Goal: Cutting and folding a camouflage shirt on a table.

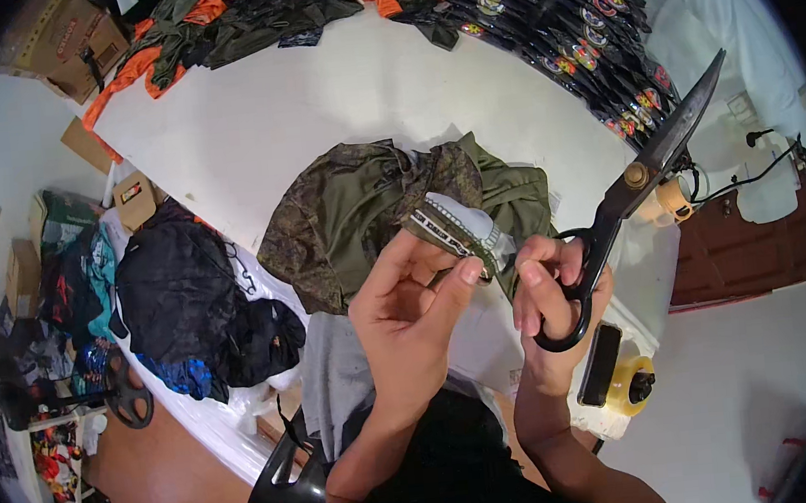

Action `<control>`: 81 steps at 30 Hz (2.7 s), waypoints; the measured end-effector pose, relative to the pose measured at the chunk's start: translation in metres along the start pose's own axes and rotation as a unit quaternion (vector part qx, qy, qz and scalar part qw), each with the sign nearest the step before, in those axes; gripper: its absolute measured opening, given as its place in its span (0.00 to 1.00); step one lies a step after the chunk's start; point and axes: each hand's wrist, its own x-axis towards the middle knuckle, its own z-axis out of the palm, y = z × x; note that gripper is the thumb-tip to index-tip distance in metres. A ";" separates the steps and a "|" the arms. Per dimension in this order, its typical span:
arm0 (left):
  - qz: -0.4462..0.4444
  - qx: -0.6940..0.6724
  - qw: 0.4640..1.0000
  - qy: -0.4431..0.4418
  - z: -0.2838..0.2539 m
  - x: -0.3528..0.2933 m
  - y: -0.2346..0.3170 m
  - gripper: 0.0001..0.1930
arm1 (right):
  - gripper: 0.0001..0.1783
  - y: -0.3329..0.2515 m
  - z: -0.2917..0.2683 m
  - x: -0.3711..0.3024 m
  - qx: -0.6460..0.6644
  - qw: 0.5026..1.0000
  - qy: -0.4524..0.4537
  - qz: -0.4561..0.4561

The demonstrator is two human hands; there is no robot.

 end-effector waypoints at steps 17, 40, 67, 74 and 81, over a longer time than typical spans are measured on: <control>-0.001 0.006 1.000 0.006 0.007 -0.001 -0.002 0.27 | 0.21 0.005 0.000 0.000 -0.044 0.998 -0.020 -0.042; 0.094 0.005 0.995 0.031 -0.012 0.023 0.009 0.33 | 0.24 0.038 -0.081 -0.040 -0.171 0.968 -0.181 0.025; 0.090 0.066 0.994 0.020 -0.002 0.031 0.022 0.29 | 0.26 0.002 -0.089 -0.023 -0.594 0.741 -0.164 -0.267; 0.092 0.076 0.992 0.030 -0.005 0.032 0.026 0.28 | 0.24 0.006 -0.091 -0.023 -0.599 0.738 -0.152 -0.269; 0.082 0.077 0.993 0.045 -0.006 0.035 0.028 0.27 | 0.23 0.007 -0.092 -0.018 -0.612 0.709 -0.138 -0.321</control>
